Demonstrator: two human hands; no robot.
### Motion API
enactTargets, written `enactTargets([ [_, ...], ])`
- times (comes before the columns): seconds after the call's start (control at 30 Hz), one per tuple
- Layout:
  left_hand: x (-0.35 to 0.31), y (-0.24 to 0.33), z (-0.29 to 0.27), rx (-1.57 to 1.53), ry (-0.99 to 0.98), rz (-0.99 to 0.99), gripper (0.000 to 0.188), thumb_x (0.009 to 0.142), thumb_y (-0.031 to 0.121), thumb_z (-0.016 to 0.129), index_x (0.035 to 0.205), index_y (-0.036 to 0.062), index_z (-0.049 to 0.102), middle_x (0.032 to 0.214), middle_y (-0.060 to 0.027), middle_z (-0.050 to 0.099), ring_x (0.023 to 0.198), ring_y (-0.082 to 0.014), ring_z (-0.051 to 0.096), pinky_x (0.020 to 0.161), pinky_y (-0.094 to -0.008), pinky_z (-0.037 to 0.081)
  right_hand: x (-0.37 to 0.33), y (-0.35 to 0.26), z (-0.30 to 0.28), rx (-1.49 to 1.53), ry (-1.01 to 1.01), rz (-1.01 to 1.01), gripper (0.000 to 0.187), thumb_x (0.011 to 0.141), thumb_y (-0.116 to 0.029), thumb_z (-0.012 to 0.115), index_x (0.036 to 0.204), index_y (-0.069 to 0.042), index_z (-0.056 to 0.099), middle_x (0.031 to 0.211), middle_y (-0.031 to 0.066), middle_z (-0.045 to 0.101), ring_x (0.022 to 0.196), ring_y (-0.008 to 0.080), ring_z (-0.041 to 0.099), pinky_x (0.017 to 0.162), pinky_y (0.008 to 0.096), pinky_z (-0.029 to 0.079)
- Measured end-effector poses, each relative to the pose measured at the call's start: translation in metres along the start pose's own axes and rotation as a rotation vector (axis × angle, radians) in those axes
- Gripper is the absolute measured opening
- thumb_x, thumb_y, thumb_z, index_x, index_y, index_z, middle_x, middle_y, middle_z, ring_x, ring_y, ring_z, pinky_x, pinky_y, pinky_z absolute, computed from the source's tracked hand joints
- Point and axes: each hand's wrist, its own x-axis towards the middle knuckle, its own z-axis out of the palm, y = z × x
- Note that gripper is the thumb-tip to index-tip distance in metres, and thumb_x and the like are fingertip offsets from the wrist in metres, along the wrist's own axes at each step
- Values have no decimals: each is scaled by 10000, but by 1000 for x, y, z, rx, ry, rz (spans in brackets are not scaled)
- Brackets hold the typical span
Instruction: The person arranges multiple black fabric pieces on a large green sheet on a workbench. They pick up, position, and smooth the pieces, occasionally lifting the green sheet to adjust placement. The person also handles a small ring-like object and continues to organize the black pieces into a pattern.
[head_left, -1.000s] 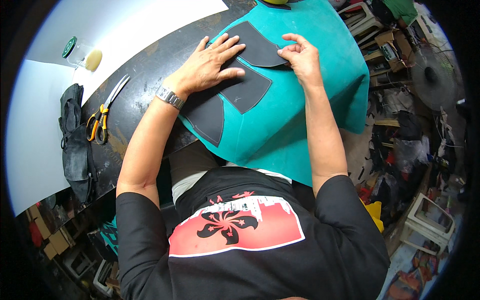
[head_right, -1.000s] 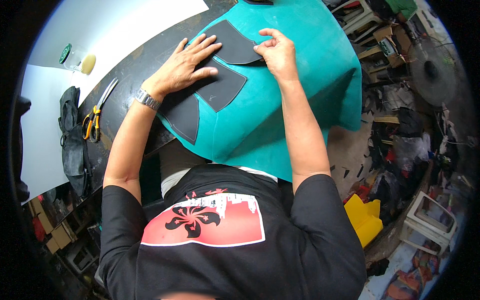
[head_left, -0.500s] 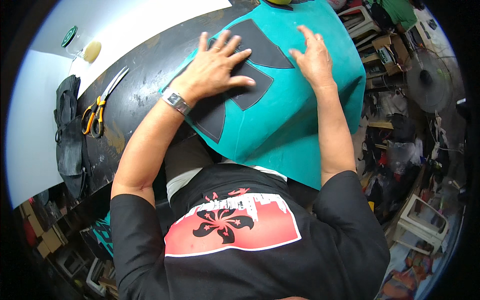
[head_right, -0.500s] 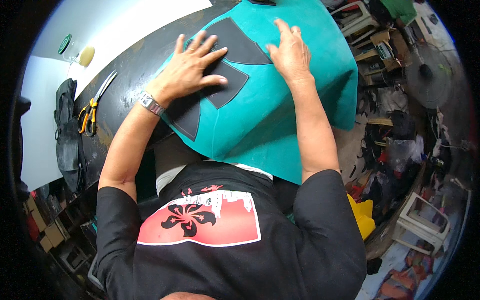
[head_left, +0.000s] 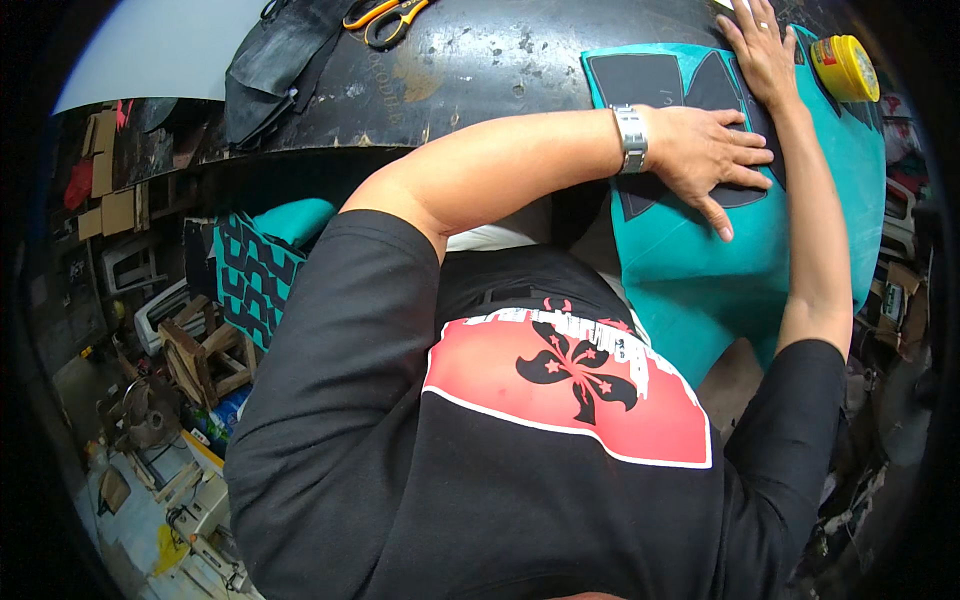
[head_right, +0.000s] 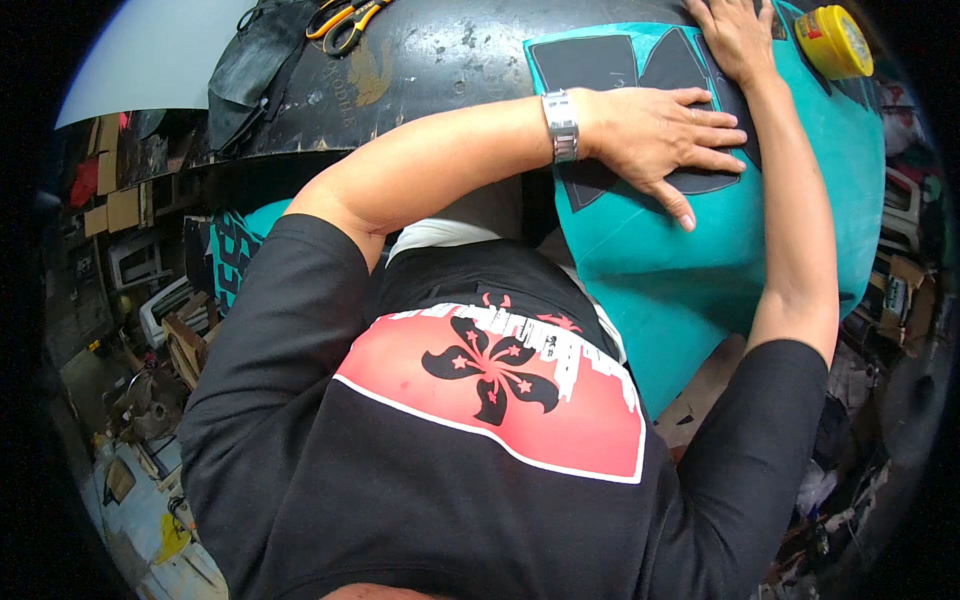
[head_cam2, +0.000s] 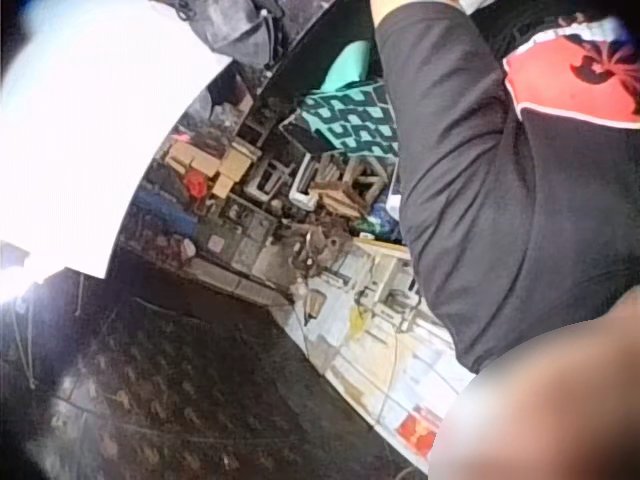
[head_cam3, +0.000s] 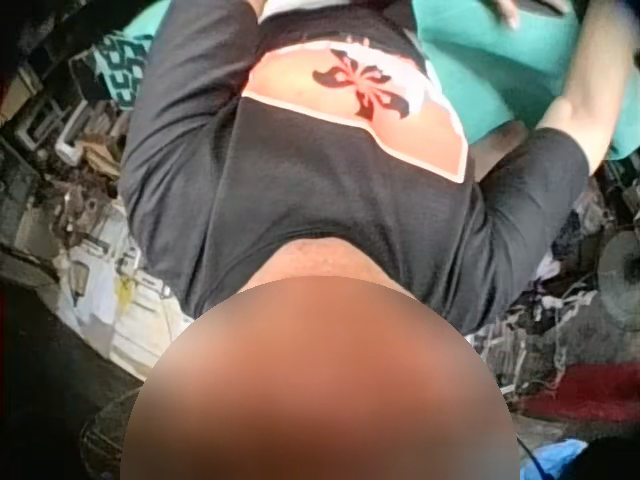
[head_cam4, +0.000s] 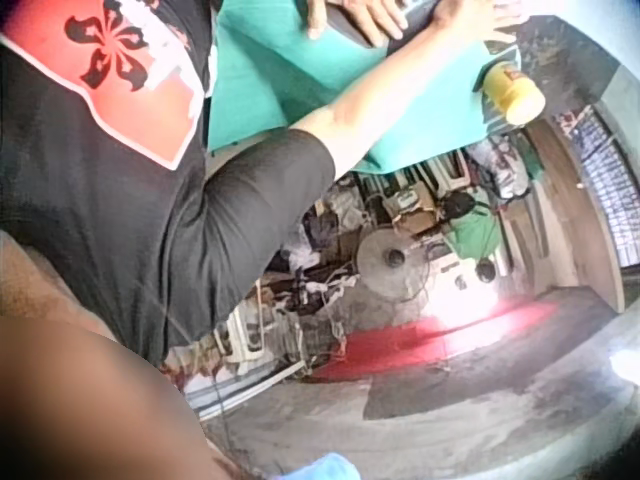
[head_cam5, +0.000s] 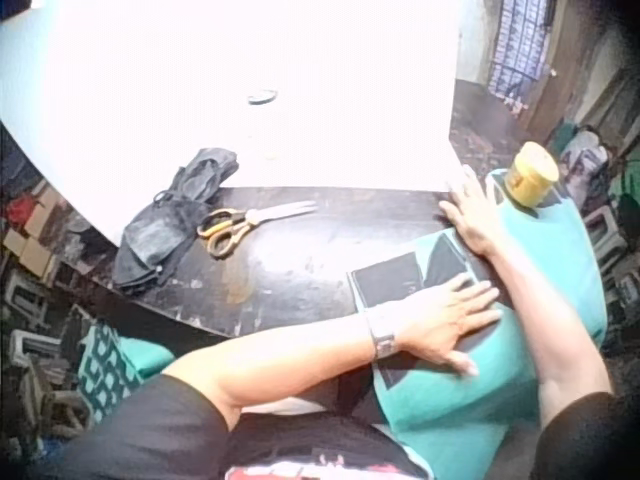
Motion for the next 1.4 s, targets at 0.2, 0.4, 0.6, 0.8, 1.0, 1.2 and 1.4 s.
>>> enactTargets([
  [0.2,27,-82,-13,-1404,70,-293,486,906,399,702,1261,70,660,1133,-96,717,1137,-160,628,969,-322,495,15,13,21,-32,134,-31,567,959,-393,507,1398,-37,467,1493,178,406,1421,347,306,1166,510,205],
  [0.4,-30,-189,-12,-1332,1215,-800,416,947,303,639,1270,43,606,1080,-108,698,1020,-191,650,826,-329,539,3,12,18,-21,688,-57,513,888,-320,605,1293,-12,542,1182,191,605,1145,363,544,1034,475,379],
  [0.6,-58,-216,-2,-1147,1498,-908,348,989,206,576,1279,15,551,1028,-120,679,903,-222,672,683,-337,583,4,-8,-1,-24,667,96,458,895,-245,543,1294,-23,577,1214,154,625,1171,317,560,975,475,418],
  [0.8,-45,-214,5,-1003,1385,-886,322,992,179,571,1263,6,549,980,-124,680,836,-217,680,633,-327,587,-14,-155,-83,1302,455,43,218,838,-61,610,1046,6,628,799,139,662,755,261,645,742,355,511],
  [1.0,-47,-209,-3,-915,1377,-882,313,987,176,576,1247,3,557,969,-123,681,824,-213,679,631,-325,584,-65,-257,-149,847,693,-394,577,873,-291,662,1420,-183,514,1176,133,648,1100,299,593,1022,658,255],
  [1.2,-42,-205,-6,-872,1364,-889,304,983,173,582,1232,0,565,958,-122,683,812,-209,678,629,-322,582,-82,-287,-171,1072,714,-494,660,770,-416,756,1377,-277,536,1168,45,600,1156,249,521,961,454,345],
  [1.4,-47,-194,-9,-835,1350,-896,294,979,170,587,1216,-3,573,947,-121,685,800,-204,677,626,-320,580,-67,-276,-151,838,759,-411,539,836,-309,684,1357,-251,559,1162,70,616,1134,262,544,952,578,292],
])
